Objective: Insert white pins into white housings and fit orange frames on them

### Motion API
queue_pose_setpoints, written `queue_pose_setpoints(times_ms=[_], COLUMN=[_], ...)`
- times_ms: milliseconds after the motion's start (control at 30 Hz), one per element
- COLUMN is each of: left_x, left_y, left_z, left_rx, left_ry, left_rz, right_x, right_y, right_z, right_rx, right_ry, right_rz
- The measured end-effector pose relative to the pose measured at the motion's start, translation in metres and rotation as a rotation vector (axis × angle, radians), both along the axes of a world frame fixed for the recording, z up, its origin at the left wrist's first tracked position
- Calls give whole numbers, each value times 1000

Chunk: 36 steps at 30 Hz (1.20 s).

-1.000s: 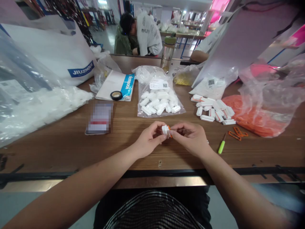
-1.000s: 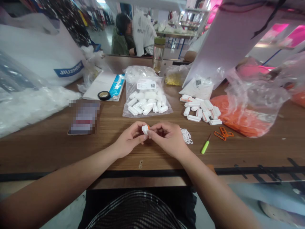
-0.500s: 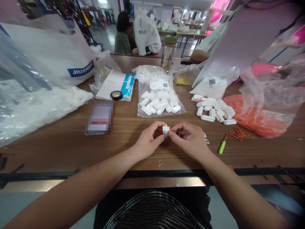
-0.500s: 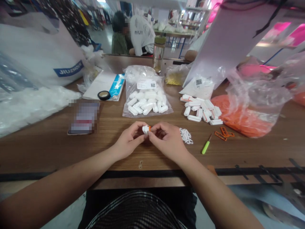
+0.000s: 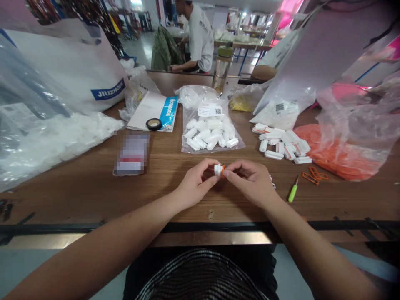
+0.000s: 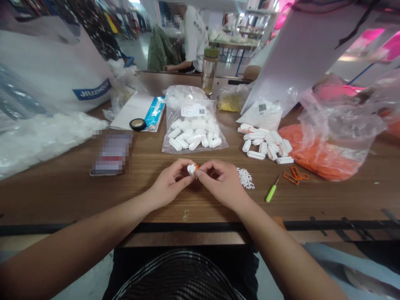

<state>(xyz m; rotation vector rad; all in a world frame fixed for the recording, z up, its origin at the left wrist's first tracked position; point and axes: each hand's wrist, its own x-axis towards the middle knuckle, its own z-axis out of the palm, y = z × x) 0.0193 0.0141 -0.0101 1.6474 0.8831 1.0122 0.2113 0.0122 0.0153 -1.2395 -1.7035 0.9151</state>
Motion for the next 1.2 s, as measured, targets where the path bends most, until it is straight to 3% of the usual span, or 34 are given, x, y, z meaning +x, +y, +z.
queue_pose_setpoints(times_ms=[167,600,933,1200], left_x=[-1,-1,-1,0], left_y=[0,-2,-3,-5], left_z=[-2,-2,-2,1], left_rx=[7,-5,38,-131], left_ry=[18,7,44,-83], left_rz=[-5,-41,-50,-63], right_x=[-2,-7,-12,-14], right_y=[1,-2,-3,-2], right_z=[-1,6,3,0], right_rx=[-62,-46,-78,-124], right_ry=[122,114,140,146], right_rz=[23,104,46,26])
